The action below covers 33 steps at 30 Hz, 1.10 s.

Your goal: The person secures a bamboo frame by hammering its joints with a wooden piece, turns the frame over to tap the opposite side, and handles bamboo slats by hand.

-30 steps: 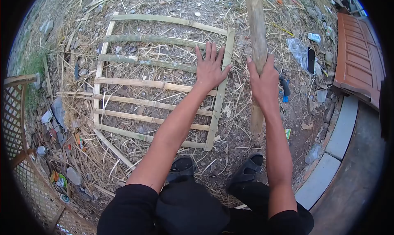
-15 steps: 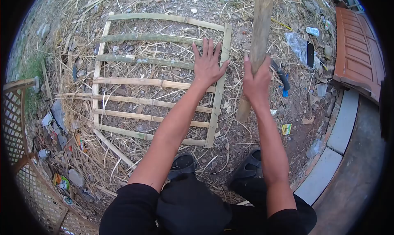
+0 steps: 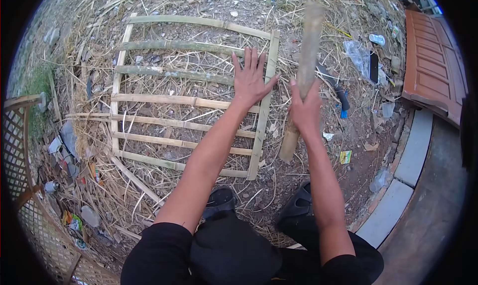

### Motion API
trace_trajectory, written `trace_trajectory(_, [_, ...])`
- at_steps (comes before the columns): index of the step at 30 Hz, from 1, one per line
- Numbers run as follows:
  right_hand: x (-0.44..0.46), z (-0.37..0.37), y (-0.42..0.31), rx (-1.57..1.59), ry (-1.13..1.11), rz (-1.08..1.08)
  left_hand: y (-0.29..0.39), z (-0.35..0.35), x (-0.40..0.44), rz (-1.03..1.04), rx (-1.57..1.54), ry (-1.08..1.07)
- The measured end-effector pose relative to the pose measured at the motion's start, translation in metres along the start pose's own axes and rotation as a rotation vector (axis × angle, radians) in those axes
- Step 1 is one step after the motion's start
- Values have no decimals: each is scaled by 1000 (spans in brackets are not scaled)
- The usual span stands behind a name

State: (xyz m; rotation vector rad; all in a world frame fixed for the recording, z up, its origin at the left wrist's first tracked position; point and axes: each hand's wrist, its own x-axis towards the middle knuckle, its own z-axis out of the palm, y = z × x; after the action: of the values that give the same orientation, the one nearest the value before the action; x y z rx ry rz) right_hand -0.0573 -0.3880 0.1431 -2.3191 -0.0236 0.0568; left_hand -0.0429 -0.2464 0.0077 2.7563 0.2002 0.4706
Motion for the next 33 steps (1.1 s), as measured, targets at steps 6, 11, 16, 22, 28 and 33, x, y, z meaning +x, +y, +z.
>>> trace_trajectory(6, [23,-13,-6,-142,-86,89,0,-1,-1,3,8,-19])
trace_trajectory(11, [25,-21,-45,-24,38,-66,1,-1,0,-3,-27,-18])
trace_trajectory(16, [45,22,35,-407,-238,110,-1,0,-1,7,-12,8])
trace_trajectory(22, [32,-11,-36,-291,-225,51,-1,1,-1,8,-17,16])
trace_trajectory(28, [37,9,9,-532,-243,81,0,-2,-1,-1,-23,-20])
trace_trajectory(33, [36,-16,-40,-254,-220,1,-1,-1,-1,-1,-6,-27])
